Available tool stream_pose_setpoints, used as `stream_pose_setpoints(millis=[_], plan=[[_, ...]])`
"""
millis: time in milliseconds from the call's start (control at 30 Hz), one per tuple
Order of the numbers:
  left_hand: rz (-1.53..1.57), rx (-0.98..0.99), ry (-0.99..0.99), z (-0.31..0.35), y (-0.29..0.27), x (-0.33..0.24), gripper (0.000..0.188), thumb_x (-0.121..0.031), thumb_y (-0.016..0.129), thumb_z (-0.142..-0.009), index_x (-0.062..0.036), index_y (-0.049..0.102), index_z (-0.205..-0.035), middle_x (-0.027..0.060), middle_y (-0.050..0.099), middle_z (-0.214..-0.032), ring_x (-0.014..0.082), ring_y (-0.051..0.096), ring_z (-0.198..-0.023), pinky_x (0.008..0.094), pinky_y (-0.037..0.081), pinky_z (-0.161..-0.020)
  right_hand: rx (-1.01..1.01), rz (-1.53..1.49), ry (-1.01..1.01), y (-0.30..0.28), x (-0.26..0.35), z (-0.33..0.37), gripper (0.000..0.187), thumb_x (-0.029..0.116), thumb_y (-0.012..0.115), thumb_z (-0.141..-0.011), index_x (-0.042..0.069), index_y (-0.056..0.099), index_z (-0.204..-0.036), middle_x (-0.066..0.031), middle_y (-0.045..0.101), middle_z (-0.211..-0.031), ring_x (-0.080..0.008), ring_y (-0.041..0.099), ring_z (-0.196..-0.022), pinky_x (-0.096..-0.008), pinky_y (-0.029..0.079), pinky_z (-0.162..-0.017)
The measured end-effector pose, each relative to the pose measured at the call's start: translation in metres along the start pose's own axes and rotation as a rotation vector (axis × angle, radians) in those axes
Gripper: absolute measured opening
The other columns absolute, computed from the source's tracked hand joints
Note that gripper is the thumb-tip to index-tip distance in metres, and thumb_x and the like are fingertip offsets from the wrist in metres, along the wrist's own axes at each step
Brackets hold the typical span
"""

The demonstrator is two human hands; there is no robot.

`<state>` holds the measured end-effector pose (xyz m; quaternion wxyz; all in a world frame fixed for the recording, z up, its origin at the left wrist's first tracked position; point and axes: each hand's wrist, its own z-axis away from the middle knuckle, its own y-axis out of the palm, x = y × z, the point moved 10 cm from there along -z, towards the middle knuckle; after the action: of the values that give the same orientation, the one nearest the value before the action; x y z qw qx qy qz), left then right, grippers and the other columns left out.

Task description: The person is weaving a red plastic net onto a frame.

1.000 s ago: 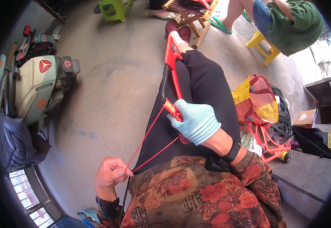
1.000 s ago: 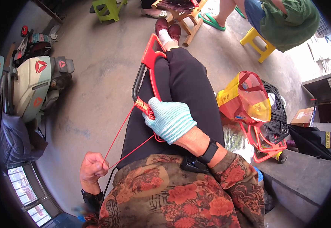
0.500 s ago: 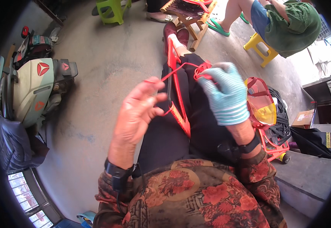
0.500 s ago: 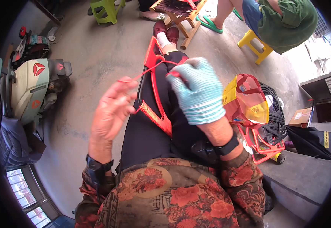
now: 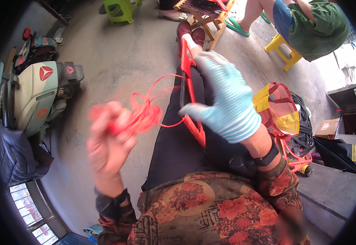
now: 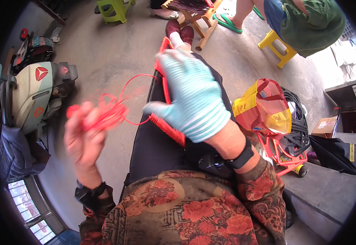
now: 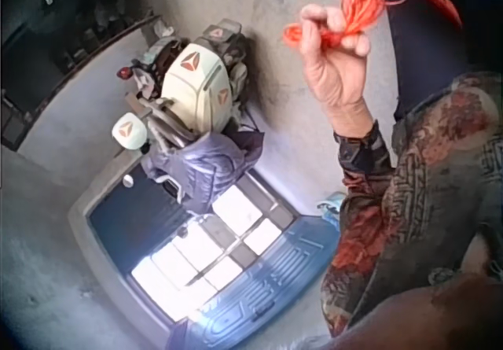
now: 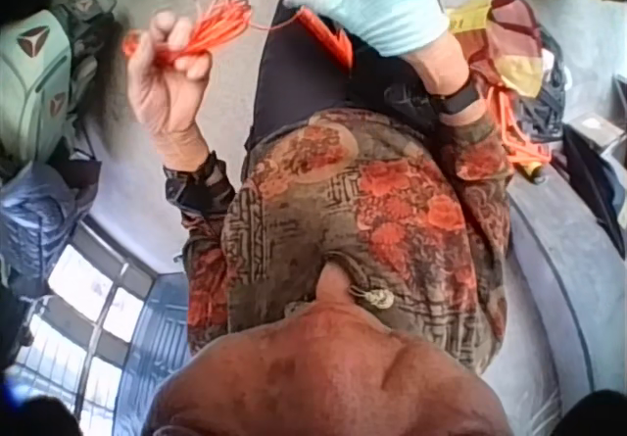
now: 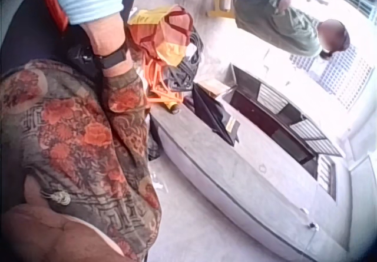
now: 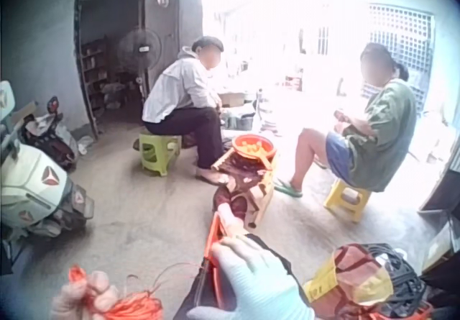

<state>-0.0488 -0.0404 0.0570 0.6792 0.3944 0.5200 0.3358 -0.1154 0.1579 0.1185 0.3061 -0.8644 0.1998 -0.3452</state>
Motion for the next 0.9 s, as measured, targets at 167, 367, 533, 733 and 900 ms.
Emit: stream_pose_setpoints(millis=[167,367,533,733,900], plan=[[0.024,0.513,0.236,0.069,0.089,-0.091,0.022,-0.023,0.044,-0.106,-0.0092,0.045,-0.089,0.0086,0.052,-0.080,0.0204,0.048,-0.064,0.0335,0.045,-0.059,0.500,-0.381,-0.133,0.051,0.056,-0.010,0.013,0.013,0.075,-0.079,0.005,0.069,-0.087,-0.0098,0.067,-0.101,-0.0313,0.062,-0.112,-0.0455,0.045,-0.102],[-0.281,-0.259,0.539,0.063,-0.009,-0.105,0.025,-0.027,0.047,-0.107,-0.0031,0.053,-0.105,0.0043,0.049,-0.088,0.0125,0.047,-0.071,0.0277,0.044,-0.062,0.281,-1.643,0.487,-0.004,0.013,0.032,0.020,0.018,0.063,-0.096,-0.002,0.063,-0.096,-0.0119,0.067,-0.084,-0.0214,0.068,-0.073,-0.0329,0.055,-0.069],[-0.955,-0.217,0.005,-0.005,-0.029,0.040,0.023,-0.015,0.072,-0.091,-0.0016,0.060,-0.105,-0.0051,0.055,-0.065,0.0022,0.049,-0.053,0.0209,0.041,-0.049,0.303,-1.619,0.526,-0.016,0.028,0.066,0.020,0.012,0.069,-0.092,-0.006,0.067,-0.101,-0.0145,0.071,-0.091,-0.0210,0.070,-0.077,-0.0334,0.057,-0.072],[-1.209,-0.318,0.203,-0.026,-0.014,0.071,0.030,-0.001,0.078,-0.079,-0.0003,0.060,-0.102,-0.0070,0.054,-0.064,0.0008,0.049,-0.058,0.0185,0.040,-0.056,0.387,-1.585,0.683,-0.026,0.034,0.100,0.013,0.006,0.072,-0.088,-0.003,0.070,-0.098,-0.0109,0.071,-0.089,-0.0146,0.066,-0.074,-0.0273,0.053,-0.068],[-1.038,-0.208,0.129,-0.029,-0.015,0.060,0.035,-0.001,0.073,-0.082,0.0011,0.057,-0.112,-0.0026,0.059,-0.075,0.0041,0.055,-0.065,0.0211,0.046,-0.060,0.163,-1.652,0.700,-0.044,0.010,0.073,0.016,0.013,0.069,-0.088,-0.001,0.065,-0.096,-0.0087,0.067,-0.079,-0.0126,0.061,-0.065,-0.0261,0.048,-0.059]])
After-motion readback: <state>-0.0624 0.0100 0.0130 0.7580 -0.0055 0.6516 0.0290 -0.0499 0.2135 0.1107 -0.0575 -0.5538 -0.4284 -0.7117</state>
